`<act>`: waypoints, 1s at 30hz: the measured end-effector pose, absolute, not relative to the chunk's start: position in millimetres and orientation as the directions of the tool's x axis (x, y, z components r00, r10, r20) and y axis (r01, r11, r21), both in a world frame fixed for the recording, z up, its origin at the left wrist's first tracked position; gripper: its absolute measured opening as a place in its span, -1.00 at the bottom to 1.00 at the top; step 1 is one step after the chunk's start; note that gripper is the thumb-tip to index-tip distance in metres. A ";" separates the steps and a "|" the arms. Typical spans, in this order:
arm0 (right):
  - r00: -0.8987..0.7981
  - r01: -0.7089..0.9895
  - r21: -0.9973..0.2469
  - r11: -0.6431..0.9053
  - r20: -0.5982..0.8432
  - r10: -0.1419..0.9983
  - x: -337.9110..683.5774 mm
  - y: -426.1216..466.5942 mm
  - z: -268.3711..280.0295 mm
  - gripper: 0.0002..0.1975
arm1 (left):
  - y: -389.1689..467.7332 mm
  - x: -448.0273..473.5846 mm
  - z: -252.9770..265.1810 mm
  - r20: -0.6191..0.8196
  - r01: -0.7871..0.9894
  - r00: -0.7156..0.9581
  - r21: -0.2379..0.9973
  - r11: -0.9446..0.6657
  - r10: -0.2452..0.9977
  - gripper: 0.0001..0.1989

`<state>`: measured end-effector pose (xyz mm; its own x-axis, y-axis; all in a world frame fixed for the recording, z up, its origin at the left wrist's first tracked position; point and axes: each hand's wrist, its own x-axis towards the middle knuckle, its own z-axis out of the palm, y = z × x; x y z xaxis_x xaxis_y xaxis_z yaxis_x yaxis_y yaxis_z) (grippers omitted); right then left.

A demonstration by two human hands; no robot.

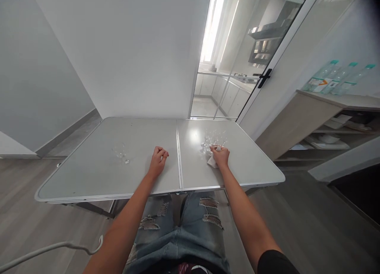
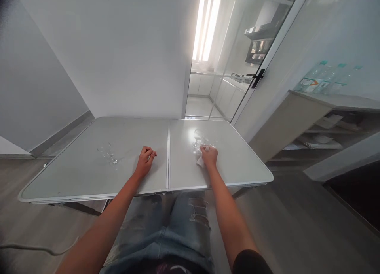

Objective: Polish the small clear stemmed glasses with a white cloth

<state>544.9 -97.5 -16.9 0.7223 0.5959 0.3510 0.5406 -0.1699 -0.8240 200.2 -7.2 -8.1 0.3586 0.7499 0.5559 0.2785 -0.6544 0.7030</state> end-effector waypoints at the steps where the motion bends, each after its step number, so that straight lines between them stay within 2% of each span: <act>1: 0.720 0.543 -0.822 -0.170 0.352 0.599 545.3 -96.5 -17.7 -0.77 | -7.2 200.2 -8.1 0.555 0.281 0.359 0.703 -0.653 0.751 -0.70; 20: 0.692 0.584 -0.788 -0.194 0.359 0.626 545.3 -90.2 -20.6 -0.70 | -6.9 200.3 -8.3 0.555 0.310 0.354 0.690 -0.654 0.753 -0.71; 30: 0.675 0.612 -0.766 -0.197 0.377 0.635 540.6 -95.3 -19.1 -0.67 | -13.5 198.2 -4.3 0.601 0.304 0.321 0.667 -0.680 0.732 -0.68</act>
<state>540.6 -95.3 -19.1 0.6748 0.6347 0.3766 0.6124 -0.1968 -0.7656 198.2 -13.5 -4.3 0.3212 0.7322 0.6006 0.3045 -0.6804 0.6666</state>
